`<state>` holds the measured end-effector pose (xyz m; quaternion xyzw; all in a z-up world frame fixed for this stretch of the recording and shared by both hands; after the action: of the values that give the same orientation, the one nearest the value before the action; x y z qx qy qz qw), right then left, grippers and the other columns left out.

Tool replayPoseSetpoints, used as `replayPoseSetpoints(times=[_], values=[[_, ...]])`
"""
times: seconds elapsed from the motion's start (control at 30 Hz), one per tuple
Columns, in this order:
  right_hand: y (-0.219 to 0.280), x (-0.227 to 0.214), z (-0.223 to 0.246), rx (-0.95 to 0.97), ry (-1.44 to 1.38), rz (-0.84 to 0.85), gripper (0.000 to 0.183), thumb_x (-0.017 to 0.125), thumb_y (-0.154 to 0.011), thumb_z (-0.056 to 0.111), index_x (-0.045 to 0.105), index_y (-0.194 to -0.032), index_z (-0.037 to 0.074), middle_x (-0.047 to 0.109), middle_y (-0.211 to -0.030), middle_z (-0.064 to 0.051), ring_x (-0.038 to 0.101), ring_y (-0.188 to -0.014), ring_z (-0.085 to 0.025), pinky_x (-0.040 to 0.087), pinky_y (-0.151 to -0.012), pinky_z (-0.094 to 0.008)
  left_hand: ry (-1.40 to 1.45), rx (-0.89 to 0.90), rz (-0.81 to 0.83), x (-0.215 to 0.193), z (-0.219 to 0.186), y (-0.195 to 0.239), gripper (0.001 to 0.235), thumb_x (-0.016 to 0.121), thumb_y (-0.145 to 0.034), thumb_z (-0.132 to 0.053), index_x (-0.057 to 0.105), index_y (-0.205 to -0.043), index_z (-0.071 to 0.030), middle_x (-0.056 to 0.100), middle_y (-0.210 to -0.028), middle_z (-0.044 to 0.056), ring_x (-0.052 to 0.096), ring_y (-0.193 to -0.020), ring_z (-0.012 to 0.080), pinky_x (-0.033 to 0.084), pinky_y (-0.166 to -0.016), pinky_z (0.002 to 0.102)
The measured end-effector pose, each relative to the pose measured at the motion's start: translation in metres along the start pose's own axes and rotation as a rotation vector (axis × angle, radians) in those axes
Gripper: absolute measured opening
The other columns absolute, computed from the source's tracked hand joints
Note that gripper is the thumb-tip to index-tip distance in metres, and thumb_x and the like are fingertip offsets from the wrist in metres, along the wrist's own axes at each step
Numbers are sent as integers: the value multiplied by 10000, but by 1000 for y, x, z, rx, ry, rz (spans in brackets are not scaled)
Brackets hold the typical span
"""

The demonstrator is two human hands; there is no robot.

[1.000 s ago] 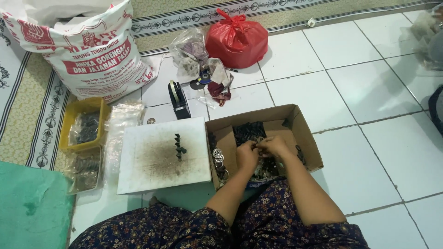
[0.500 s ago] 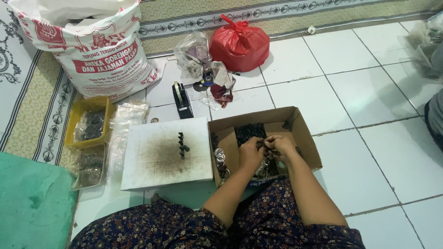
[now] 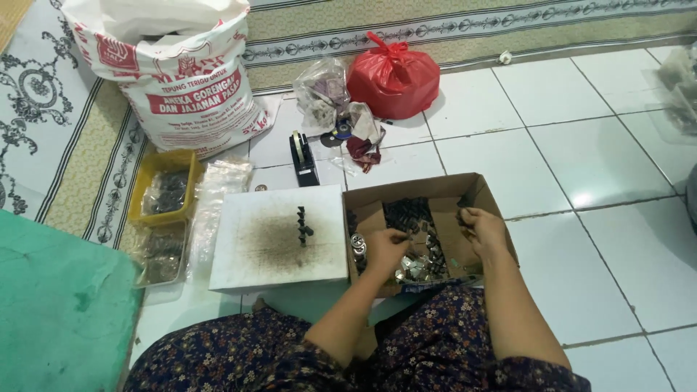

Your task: Assembling small metal components by inserting pins into a base plate jig and packaging them into bags.

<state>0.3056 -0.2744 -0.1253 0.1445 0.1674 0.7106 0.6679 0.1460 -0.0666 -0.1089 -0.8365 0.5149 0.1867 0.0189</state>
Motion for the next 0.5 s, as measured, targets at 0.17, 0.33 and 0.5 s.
replayPoseSetpoints(times=[0.17, 0.33, 0.5], values=[[105, 62, 53, -154, 0, 127, 277, 788, -894, 104, 726, -1140, -8, 639, -1103, -182, 606, -1057, -289, 546, -860, -388, 565, -155, 73, -17, 16, 3, 322, 795, -858, -46, 720, -1147, 76, 727, -1074, 297, 730, -966, 324, 641, -791, 407], [129, 94, 38, -285, 81, 281, 236, 849, -826, 143, 792, -1034, 46, 726, -923, -86, 638, -888, -182, 565, -798, -318, 723, -154, 90, -51, -6, 27, 291, 736, -915, 20, 686, -1183, 121, 700, -1127, 332, 714, -1016, 359, 651, -842, 477], [151, 118, 30, -337, 190, 331, 201, 881, -771, 83, 823, -962, 64, 680, -841, -76, 650, -755, -139, 555, -652, -280, 673, -148, 38, -85, -26, 51, 282, 746, -891, 20, 711, -1161, 96, 736, -1104, 277, 714, -981, 256, 657, -811, 366]])
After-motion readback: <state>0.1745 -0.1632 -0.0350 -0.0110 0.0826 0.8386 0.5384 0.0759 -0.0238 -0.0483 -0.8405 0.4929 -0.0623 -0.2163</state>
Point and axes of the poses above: each hand's wrist, its own y-axis away from the middle knuckle, its own x-axis out of the palm, z = x × y, the point moved 2 cm from there along -y, towards the middle knuckle
